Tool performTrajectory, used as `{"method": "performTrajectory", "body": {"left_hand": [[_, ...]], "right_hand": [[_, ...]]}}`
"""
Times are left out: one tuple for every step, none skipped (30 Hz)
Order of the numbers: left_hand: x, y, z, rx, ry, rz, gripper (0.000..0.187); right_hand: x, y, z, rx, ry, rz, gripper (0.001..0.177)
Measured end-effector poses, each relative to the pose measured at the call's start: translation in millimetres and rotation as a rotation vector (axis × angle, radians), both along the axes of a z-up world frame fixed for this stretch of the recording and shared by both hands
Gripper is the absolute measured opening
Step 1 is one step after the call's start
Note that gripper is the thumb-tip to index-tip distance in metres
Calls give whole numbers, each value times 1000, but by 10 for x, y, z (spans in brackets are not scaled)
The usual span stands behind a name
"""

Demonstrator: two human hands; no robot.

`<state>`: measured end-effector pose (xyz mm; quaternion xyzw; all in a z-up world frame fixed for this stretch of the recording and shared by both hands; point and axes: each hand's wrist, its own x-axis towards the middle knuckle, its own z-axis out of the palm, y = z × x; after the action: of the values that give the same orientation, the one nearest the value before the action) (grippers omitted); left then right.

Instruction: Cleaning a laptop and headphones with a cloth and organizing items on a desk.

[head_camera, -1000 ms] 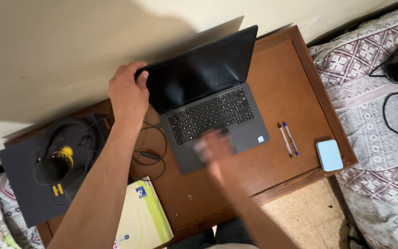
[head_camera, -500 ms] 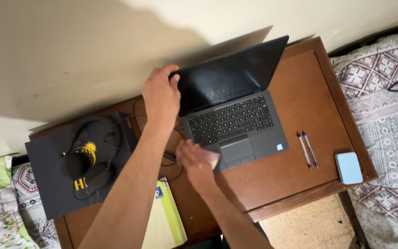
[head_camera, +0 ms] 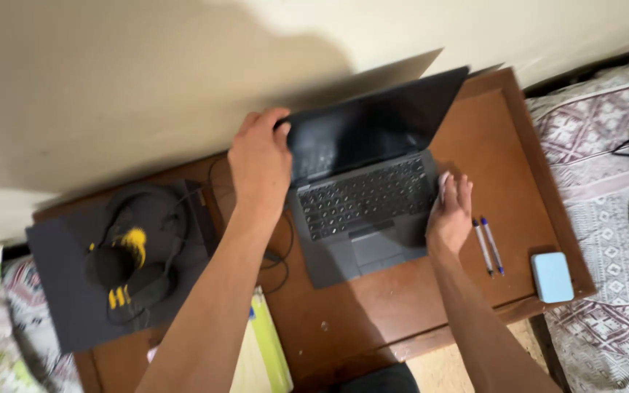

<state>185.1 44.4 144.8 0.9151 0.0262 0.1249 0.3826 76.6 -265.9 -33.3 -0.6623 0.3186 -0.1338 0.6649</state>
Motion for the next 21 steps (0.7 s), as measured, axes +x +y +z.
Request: {"method": "performTrajectory", "body": {"left_hand": [[-14,1,2,1,-20,-6,16],[-27,-3,7,2,-39,-11,16],[-52,10,20,5,-35,-8,16],[-67,14,39,-13,-4,-7,17],[-16,-4,64,-34,13,-12,17],[-8,1,47,-34,4,-16,17],[0,3,25,-34,-2,-15,17],[3,7,1,-35,-8,-14,17],[8,-5,35,-34,-8,-14,17],[3,-15,67,-43,18,-4,18],[-24,-17,97,-49,49,7,18],[-29,-5,90,-48,53,10,18],[-28,-2,81,-41,41,-1,18],[-23,1,72,-34,28,-11,18],[-22,-9,73,-41,28,-13,18],[-19,-16,77,-39,36,-10,18],[-5,-4,87,-34,40,0,18],[7,-23,75,-39,34,4,18],[2,-16,67,-59,36,9,17],[-7,-5,58,-79,37,13,17],[-3,3,50,-74,37,25,17]], "right_hand": [[-9,188,5,82,-31,-17,40],[-19,371,15,164,-61,-36,42],[-47,569,-263,167,-57,-32,42],[-68,762,-533,303,-159,-19,38],[-6,933,-803,436,-276,-10,35],[-141,1299,-853,435,-286,-11,35],[-276,1660,-906,442,-378,218,28],[-413,2023,-965,442,-468,448,23],[-477,2127,-989,442,-468,448,23],[-550,2234,-1015,-481,-442,822,25],[-657,2348,-1038,-1433,-334,1104,36],[-583,2293,-684,-1429,-333,1108,36],[-506,2231,-329,-1175,-525,1229,40],[-422,2169,24,-905,-707,1324,45],[-320,2015,313,-912,-702,1325,45],[-218,1869,606,-756,-517,1034,45],[-92,1738,900,-595,-348,744,45],[45,1531,857,-601,-352,748,45],[174,1354,812,-603,-118,471,43],[301,1183,765,-589,116,195,42],[382,1021,515,-585,113,207,42]]}}
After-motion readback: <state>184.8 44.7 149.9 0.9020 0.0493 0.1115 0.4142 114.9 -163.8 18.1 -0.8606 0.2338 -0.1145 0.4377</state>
